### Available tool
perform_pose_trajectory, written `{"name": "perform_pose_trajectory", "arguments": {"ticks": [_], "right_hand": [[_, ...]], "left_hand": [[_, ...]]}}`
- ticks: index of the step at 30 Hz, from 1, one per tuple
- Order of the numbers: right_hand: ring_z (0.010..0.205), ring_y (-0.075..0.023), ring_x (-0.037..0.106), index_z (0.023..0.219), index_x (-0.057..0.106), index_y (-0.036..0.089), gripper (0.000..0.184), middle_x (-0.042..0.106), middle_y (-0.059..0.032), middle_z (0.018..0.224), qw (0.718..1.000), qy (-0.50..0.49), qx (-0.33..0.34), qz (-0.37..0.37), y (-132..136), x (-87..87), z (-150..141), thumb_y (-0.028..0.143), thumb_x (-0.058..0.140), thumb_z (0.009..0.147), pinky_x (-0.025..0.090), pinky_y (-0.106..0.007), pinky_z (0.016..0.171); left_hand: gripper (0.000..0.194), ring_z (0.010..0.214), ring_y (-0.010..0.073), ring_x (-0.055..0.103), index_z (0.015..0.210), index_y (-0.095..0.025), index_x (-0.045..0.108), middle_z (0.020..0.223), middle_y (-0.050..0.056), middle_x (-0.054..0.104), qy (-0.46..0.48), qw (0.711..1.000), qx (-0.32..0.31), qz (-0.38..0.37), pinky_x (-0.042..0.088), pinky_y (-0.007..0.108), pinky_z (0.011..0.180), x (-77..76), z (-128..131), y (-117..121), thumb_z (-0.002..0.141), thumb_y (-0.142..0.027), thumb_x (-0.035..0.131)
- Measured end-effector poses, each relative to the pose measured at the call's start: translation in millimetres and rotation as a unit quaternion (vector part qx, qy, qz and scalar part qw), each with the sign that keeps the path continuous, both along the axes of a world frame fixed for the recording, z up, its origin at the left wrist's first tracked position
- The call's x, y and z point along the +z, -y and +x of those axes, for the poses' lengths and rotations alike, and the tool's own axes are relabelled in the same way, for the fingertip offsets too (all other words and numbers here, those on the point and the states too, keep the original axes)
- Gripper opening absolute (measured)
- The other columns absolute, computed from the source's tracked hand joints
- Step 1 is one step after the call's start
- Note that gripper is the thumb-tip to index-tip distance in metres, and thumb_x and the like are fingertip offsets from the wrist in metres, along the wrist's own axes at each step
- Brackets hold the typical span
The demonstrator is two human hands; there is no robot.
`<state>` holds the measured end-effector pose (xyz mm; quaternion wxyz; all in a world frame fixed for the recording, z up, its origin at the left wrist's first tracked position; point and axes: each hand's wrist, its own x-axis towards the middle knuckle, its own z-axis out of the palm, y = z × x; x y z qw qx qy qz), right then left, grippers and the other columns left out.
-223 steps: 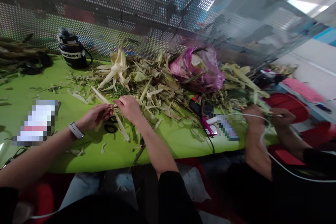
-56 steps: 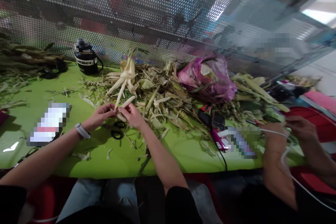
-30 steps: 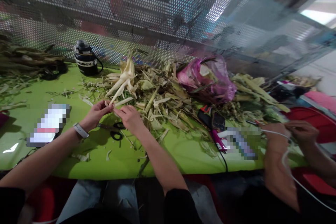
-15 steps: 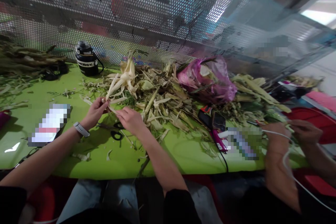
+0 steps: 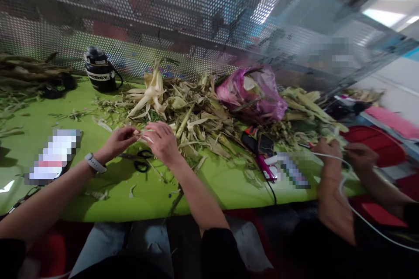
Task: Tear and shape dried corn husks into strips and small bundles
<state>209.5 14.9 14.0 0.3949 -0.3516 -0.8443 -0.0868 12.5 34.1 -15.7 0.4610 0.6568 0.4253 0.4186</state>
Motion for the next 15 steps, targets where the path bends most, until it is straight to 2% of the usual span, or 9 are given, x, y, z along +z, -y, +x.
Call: {"name": "perform_pose_trajectory", "arguments": {"ticks": [2, 5, 7, 10, 15], "right_hand": [[0.100, -0.0195, 0.064, 0.091, 0.066, 0.021, 0.020, 0.071, -0.0072, 0.100, 1.000, -0.004, -0.006, -0.016, -3.1, -3.2, 0.8, 0.032, 0.050, 0.096, 0.045, -0.038, 0.099], [0.087, -0.0192, 0.065, 0.091, 0.065, 0.020, 0.025, 0.072, -0.0072, 0.089, 0.996, -0.019, -0.046, -0.068, -6.3, -9.7, 1.7, 0.037, 0.048, 0.096, 0.048, -0.033, 0.088], [0.085, -0.0198, 0.065, 0.093, 0.065, 0.020, 0.027, 0.072, -0.0079, 0.089, 0.990, -0.035, -0.070, -0.114, -6.3, -12.3, 1.5, 0.040, 0.047, 0.096, 0.047, -0.031, 0.082], [0.084, -0.0195, 0.065, 0.096, 0.063, 0.020, 0.030, 0.071, -0.0075, 0.090, 0.980, -0.063, -0.082, -0.172, -4.0, -12.6, 0.1, 0.043, 0.043, 0.097, 0.047, -0.028, 0.078], [0.074, -0.0177, 0.065, 0.098, 0.062, 0.020, 0.035, 0.070, -0.0055, 0.084, 0.969, -0.099, -0.087, -0.211, 0.0, -11.5, -2.5, 0.048, 0.041, 0.096, 0.046, -0.026, 0.071]], "left_hand": [[0.025, 0.066, 0.0131, 0.051, 0.089, -0.016, 0.065, 0.077, 0.001, 0.062, -0.005, 0.999, -0.052, 0.005, 0.040, 0.025, 0.061, 1.8, 2.2, 2.3, 0.076, -0.038, 0.067], [0.026, 0.074, 0.0151, 0.055, 0.090, -0.016, 0.065, 0.084, 0.003, 0.064, 0.021, 0.996, -0.089, -0.007, 0.044, 0.027, 0.069, 6.5, 4.9, 5.3, 0.076, -0.038, 0.067], [0.027, 0.077, 0.0157, 0.056, 0.090, -0.016, 0.065, 0.084, 0.003, 0.064, 0.041, 0.994, -0.100, -0.030, 0.044, 0.028, 0.073, 9.8, 5.5, 6.9, 0.075, -0.038, 0.069], [0.025, 0.077, 0.0155, 0.054, 0.091, -0.017, 0.064, 0.084, 0.002, 0.062, 0.055, 0.991, -0.096, -0.068, 0.044, 0.029, 0.074, 13.0, 4.2, 9.4, 0.075, -0.035, 0.067], [0.025, 0.077, 0.0159, 0.054, 0.094, -0.018, 0.065, 0.086, 0.003, 0.061, 0.092, 0.988, -0.059, -0.110, 0.045, 0.029, 0.071, 15.8, 4.6, 14.5, 0.079, -0.038, 0.062]]}}
